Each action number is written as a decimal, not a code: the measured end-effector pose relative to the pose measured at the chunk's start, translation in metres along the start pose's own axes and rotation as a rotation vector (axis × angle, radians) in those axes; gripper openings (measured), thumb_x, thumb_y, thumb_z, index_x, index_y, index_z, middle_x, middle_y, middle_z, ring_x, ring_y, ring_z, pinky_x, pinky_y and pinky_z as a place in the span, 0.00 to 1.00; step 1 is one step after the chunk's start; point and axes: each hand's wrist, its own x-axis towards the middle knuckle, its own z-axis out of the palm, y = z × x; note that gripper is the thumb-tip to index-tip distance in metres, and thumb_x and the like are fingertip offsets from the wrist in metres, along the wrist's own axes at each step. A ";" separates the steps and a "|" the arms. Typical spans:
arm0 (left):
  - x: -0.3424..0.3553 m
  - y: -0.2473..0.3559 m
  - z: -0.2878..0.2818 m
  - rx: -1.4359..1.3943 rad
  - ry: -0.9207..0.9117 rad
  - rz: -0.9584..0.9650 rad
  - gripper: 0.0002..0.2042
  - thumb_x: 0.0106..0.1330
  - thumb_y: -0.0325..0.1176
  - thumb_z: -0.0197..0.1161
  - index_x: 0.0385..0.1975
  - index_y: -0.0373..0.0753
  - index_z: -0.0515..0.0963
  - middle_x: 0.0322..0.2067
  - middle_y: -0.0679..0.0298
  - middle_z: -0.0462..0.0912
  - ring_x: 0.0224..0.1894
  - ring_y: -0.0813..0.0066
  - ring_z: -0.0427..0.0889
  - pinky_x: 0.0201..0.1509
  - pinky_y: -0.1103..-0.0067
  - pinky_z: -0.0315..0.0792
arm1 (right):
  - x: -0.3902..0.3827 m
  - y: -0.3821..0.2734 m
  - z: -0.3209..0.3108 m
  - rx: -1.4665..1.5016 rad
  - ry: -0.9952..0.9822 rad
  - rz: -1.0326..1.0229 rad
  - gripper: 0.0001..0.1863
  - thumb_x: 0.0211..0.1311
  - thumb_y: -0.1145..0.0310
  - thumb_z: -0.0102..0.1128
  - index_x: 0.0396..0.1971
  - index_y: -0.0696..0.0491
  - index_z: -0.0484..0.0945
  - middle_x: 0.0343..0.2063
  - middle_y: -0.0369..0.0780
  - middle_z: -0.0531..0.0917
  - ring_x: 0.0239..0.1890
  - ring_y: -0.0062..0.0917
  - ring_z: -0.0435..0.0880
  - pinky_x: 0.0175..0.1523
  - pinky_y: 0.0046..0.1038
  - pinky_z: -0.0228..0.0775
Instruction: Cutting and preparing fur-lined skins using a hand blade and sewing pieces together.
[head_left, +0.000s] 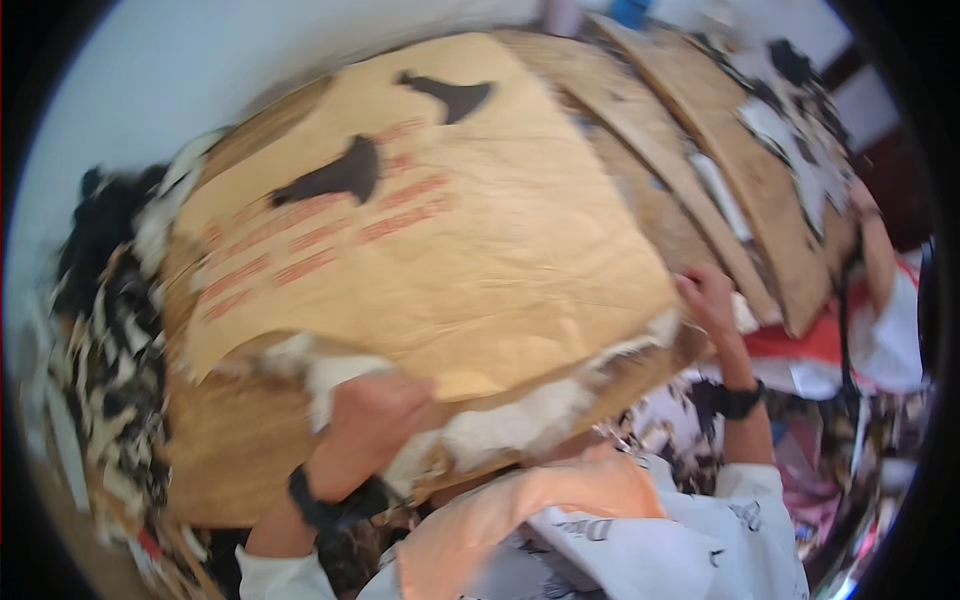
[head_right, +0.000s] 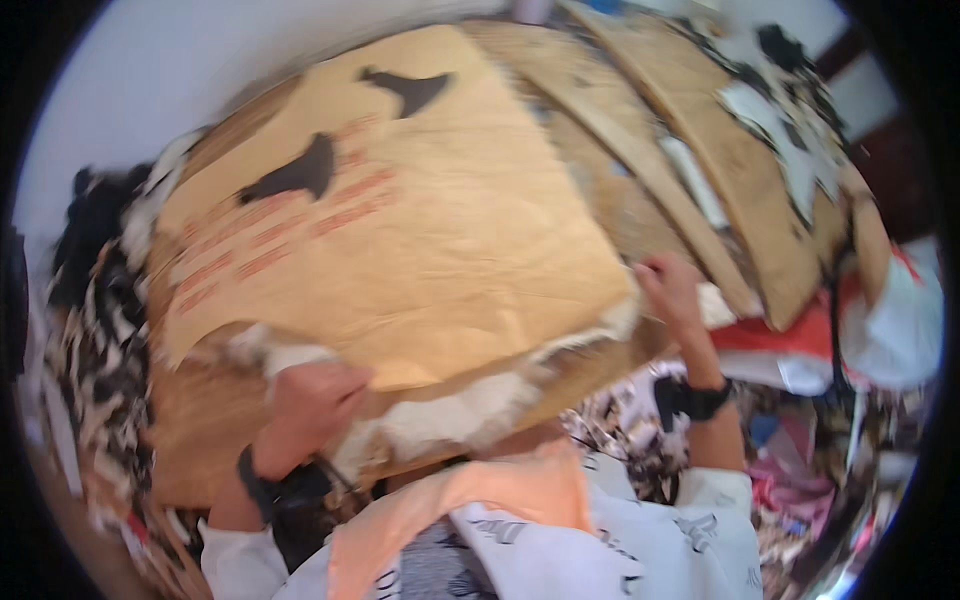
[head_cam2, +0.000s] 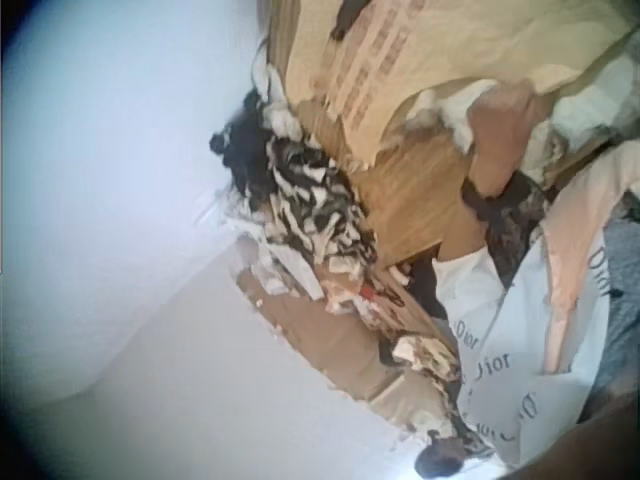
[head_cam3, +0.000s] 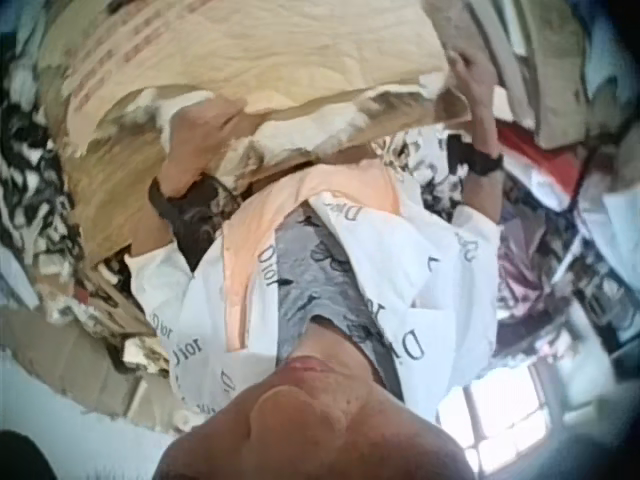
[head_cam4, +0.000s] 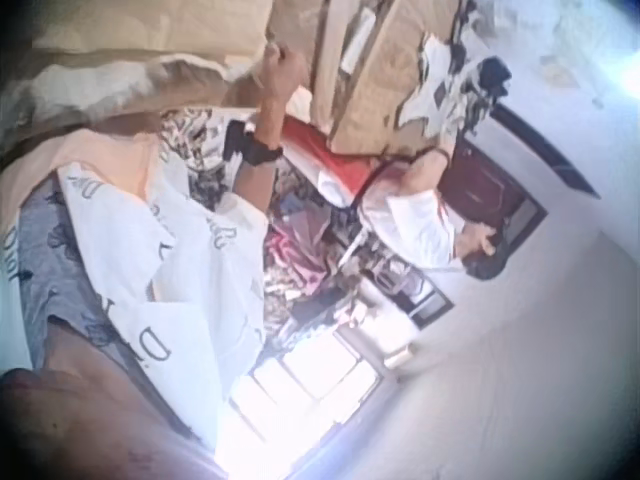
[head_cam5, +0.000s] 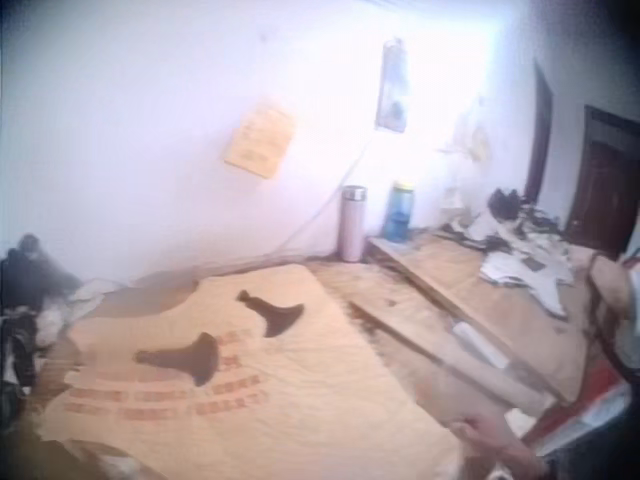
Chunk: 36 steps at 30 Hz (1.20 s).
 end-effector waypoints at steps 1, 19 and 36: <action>0.002 -0.001 0.003 0.001 -0.020 -0.010 0.02 0.52 0.32 0.60 0.23 0.44 0.77 0.14 0.61 0.72 0.18 0.62 0.73 0.20 0.71 0.66 | 0.001 -0.005 0.000 0.004 -0.026 0.008 0.13 0.50 0.62 0.57 0.23 0.58 0.79 0.22 0.47 0.79 0.29 0.37 0.78 0.36 0.35 0.67; 0.025 0.021 -0.053 -0.467 -0.140 -0.693 0.05 0.60 0.27 0.54 0.31 0.36 0.77 0.20 0.63 0.80 0.16 0.81 0.74 0.18 0.85 0.63 | 0.004 -0.009 -0.047 0.122 0.298 -0.091 0.08 0.55 0.68 0.57 0.25 0.58 0.78 0.21 0.43 0.75 0.26 0.34 0.75 0.32 0.29 0.65; 0.251 -0.137 -0.016 0.015 0.645 -0.104 0.30 0.59 0.30 0.55 0.63 0.38 0.55 0.58 0.53 0.66 0.52 0.61 0.75 0.56 0.73 0.66 | -0.033 0.003 -0.076 -0.017 0.180 -0.073 0.10 0.55 0.82 0.53 0.36 0.57 0.77 0.31 0.45 0.76 0.34 0.37 0.76 0.39 0.27 0.66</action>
